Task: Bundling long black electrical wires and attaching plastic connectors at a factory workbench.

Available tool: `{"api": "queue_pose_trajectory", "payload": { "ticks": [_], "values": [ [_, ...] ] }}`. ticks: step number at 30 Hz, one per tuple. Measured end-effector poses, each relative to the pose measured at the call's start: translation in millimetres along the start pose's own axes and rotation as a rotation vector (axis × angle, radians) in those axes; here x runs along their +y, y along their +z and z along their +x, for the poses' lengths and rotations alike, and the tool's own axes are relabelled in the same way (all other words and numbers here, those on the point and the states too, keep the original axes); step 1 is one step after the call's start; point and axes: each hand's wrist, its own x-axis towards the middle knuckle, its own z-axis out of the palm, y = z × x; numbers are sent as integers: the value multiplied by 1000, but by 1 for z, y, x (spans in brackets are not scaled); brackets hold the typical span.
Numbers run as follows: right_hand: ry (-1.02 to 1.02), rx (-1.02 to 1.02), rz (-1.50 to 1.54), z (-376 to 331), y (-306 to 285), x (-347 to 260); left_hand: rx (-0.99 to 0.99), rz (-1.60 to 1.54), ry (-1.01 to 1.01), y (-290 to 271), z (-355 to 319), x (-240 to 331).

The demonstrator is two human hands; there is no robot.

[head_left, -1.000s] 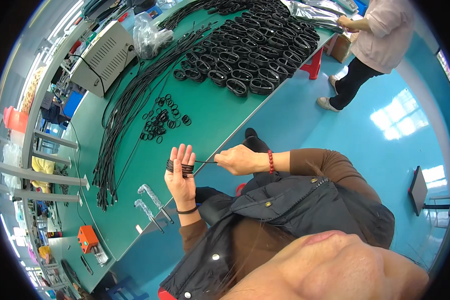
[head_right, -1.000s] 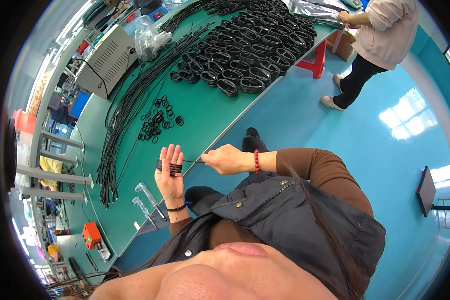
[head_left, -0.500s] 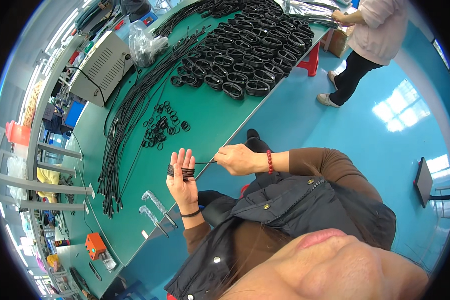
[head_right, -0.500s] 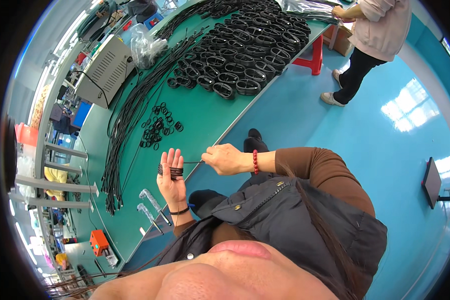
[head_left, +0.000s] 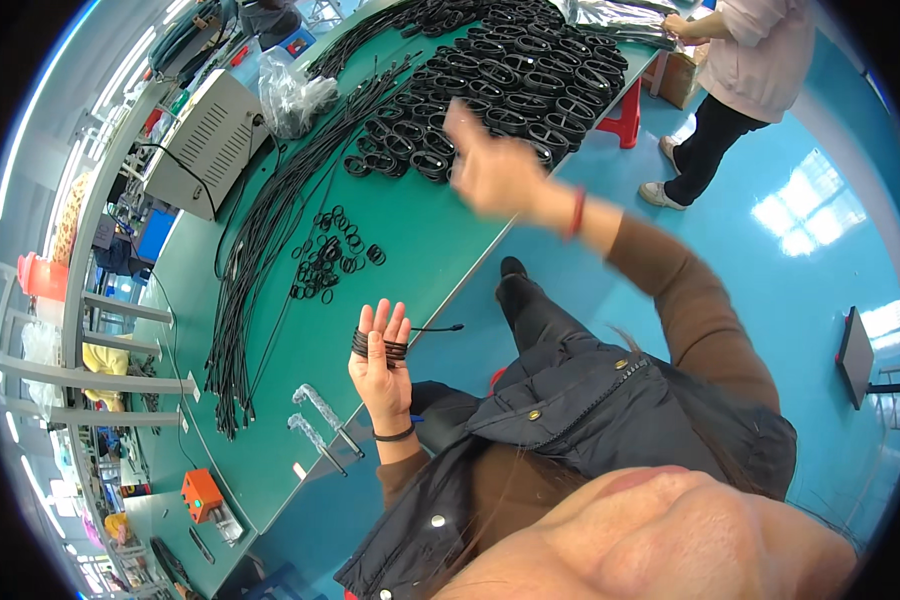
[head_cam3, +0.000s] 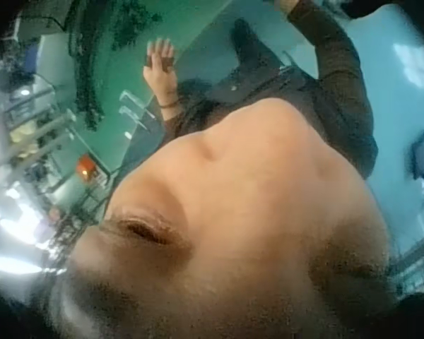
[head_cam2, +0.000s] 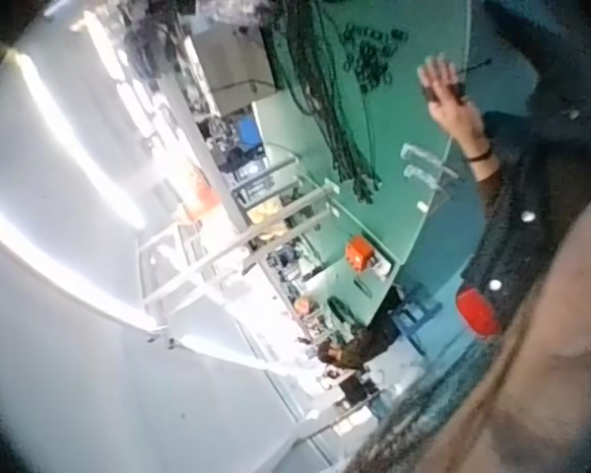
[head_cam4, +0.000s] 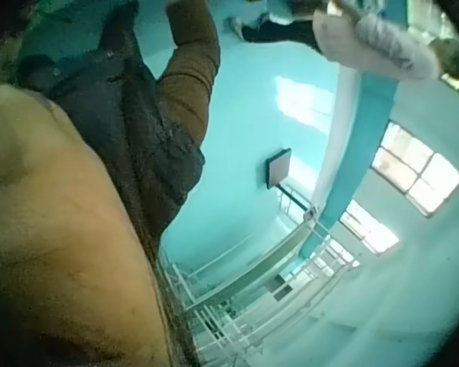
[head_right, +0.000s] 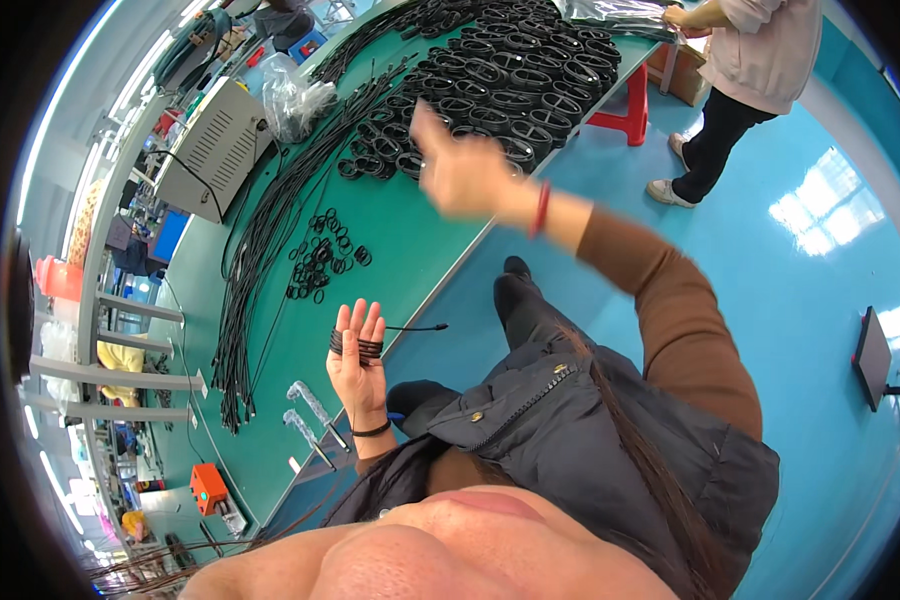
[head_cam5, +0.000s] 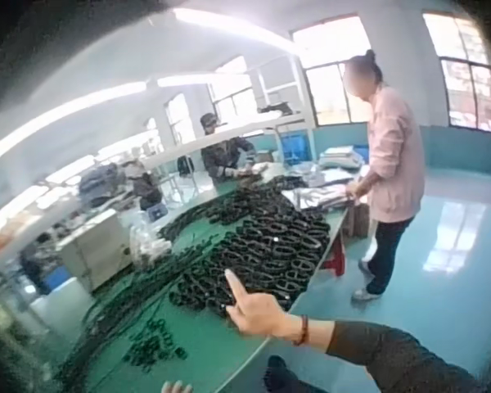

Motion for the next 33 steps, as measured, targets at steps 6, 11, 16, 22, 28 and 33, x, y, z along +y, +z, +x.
{"api": "queue_pose_trajectory", "payload": {
  "ticks": [6, 11, 16, 22, 28, 33],
  "values": [
    [286, 125, 634, 110, -77, 101, -42, -22, -55, 9, -4, 1],
    [-179, -208, 863, 30, -15, 1, -99, -58, -115, 27, -3, -5],
    [-157, -684, 1200, -64, 61, -61, -138, -71, -175, 31, -12, 11],
    [-149, -412, 1181, -89, 69, -89, -143, -99, -198, 29, -24, 19],
    [-140, -737, 1422, -109, 82, -108, -188, -94, -223, 39, -32, 29],
    [154, -617, 1276, -112, 61, -98, 1, -121, -118, 35, -11, 46]
  ]
}}
